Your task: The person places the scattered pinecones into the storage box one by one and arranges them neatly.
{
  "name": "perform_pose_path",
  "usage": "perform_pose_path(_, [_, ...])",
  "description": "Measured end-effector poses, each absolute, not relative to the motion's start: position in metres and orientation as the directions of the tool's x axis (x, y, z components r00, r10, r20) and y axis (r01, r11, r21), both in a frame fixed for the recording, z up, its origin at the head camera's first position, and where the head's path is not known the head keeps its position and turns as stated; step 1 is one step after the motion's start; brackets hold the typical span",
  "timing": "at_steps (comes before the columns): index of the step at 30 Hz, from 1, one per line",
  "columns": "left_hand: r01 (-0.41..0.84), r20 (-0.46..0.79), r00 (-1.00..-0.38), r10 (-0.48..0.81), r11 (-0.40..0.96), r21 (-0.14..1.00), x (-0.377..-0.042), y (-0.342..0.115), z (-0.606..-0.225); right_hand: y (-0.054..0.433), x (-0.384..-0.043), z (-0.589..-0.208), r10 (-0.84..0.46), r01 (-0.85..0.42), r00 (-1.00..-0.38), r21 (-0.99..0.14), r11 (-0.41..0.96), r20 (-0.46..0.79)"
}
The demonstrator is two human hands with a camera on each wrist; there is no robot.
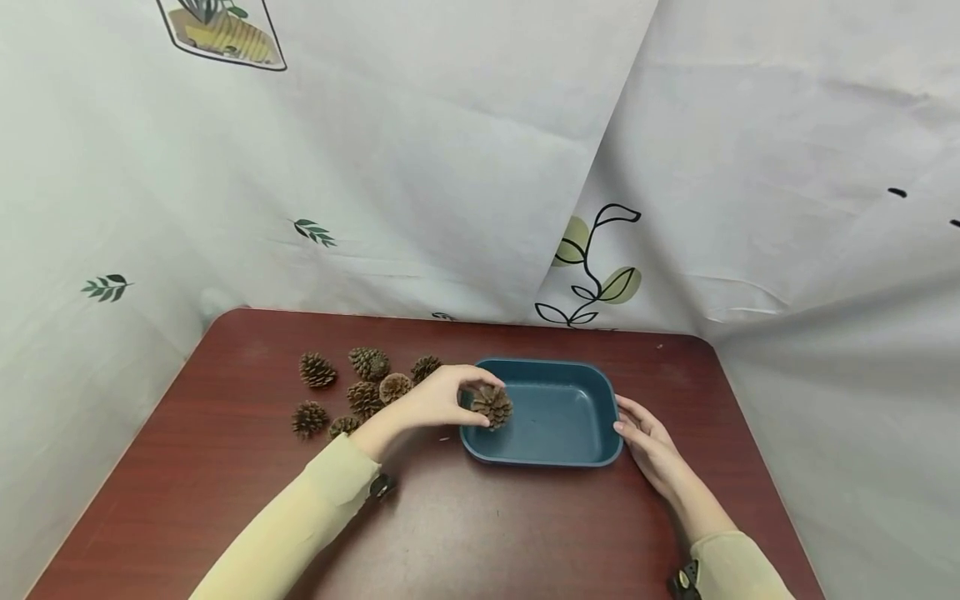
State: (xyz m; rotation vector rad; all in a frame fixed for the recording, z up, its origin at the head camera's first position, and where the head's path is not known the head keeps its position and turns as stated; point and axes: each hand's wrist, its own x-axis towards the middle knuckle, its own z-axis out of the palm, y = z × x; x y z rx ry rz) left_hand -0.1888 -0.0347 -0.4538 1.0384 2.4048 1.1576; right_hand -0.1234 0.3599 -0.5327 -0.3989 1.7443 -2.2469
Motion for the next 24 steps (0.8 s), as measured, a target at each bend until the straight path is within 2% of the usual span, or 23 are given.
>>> perform_pose_path(6, [0.6, -0.006, -0.599, 0.801, 0.453, 0.659, -0.194, -0.022, -0.451, 0.361, -0.125, -0.532, -0.375, 0.04, -0.925, -0.969, -0.243, 0.055])
perform_pose_path(10, [0.628, -0.055, -0.538, 0.841, 0.443, 0.639, -0.196, -0.017, -0.451, 0.361, -0.125, -0.532, -0.375, 0.04, -0.925, -0.967, -0.253, 0.06])
perform_pose_path(24, [0.713, -0.169, -0.501, 0.849, 0.515, 0.476, -0.196, -0.007, -0.457, 0.361, -0.124, -0.532, -0.371, 0.046, -0.927, -0.97, -0.237, 0.047])
